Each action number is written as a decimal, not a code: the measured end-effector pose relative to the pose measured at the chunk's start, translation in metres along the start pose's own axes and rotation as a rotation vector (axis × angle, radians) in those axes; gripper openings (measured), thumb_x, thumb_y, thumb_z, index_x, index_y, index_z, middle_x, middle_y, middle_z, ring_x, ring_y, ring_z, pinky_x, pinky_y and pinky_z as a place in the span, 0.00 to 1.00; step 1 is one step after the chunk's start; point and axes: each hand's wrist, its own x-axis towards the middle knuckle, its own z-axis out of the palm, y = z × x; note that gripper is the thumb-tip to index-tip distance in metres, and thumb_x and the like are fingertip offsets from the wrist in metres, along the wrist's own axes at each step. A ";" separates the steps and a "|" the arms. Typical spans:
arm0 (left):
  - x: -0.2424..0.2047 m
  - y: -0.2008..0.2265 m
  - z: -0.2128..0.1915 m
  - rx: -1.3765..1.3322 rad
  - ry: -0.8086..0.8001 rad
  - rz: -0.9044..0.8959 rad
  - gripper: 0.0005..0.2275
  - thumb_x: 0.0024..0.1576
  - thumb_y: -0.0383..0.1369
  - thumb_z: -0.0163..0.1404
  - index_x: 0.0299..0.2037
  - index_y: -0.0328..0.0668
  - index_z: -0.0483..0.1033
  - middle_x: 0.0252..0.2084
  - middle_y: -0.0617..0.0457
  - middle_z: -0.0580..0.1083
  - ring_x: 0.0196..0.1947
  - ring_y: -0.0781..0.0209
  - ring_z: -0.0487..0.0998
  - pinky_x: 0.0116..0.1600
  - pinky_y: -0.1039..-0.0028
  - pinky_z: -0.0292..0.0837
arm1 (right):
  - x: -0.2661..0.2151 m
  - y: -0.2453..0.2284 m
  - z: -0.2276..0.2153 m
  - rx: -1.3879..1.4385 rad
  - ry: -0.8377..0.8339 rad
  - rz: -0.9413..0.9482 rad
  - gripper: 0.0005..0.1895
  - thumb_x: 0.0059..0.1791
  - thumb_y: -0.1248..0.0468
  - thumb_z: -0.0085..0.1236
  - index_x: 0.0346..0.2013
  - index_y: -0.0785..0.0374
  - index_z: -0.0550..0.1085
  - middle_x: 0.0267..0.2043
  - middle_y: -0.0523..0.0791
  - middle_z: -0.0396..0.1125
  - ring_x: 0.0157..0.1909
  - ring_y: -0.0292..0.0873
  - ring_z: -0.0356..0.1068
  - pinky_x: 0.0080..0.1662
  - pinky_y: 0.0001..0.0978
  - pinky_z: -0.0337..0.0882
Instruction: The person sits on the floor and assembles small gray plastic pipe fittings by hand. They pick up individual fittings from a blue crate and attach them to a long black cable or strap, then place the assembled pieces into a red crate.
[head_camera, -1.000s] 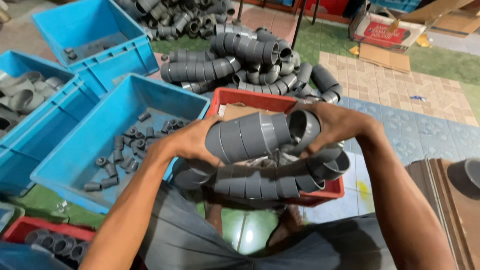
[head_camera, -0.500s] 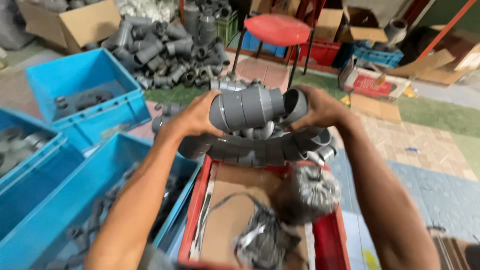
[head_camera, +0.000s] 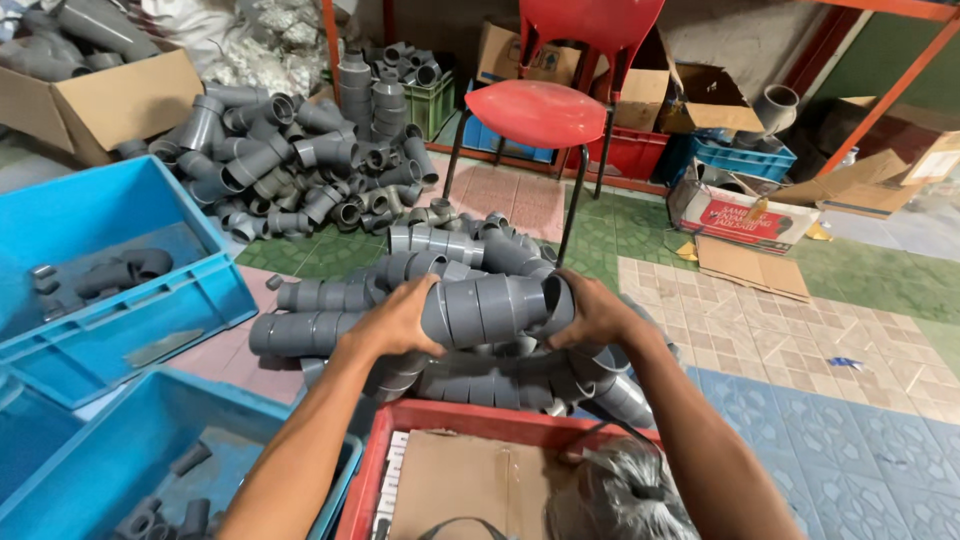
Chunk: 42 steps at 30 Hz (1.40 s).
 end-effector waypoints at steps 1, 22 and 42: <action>0.011 -0.006 0.005 -0.003 -0.003 -0.001 0.49 0.28 0.37 0.73 0.64 0.40 0.58 0.60 0.39 0.69 0.63 0.42 0.68 0.66 0.55 0.66 | 0.009 0.008 0.005 0.001 -0.003 0.003 0.63 0.17 0.43 0.79 0.61 0.59 0.63 0.55 0.56 0.69 0.59 0.62 0.67 0.62 0.55 0.67; 0.160 -0.049 0.066 0.650 0.484 -0.222 0.27 0.61 0.32 0.45 0.72 0.56 0.53 0.68 0.41 0.61 0.65 0.30 0.61 0.64 0.43 0.57 | 0.139 0.036 0.100 -0.639 0.489 0.169 0.11 0.48 0.59 0.53 0.42 0.53 0.80 0.59 0.45 0.59 0.59 0.50 0.64 0.56 0.49 0.69; 0.113 -0.055 0.072 0.563 0.098 -0.280 0.36 0.59 0.35 0.47 0.74 0.57 0.37 0.75 0.39 0.33 0.73 0.33 0.39 0.71 0.44 0.41 | -0.101 -0.025 0.249 0.557 0.485 0.083 0.06 0.45 0.60 0.63 0.31 0.58 0.79 0.36 0.42 0.73 0.39 0.38 0.75 0.42 0.26 0.74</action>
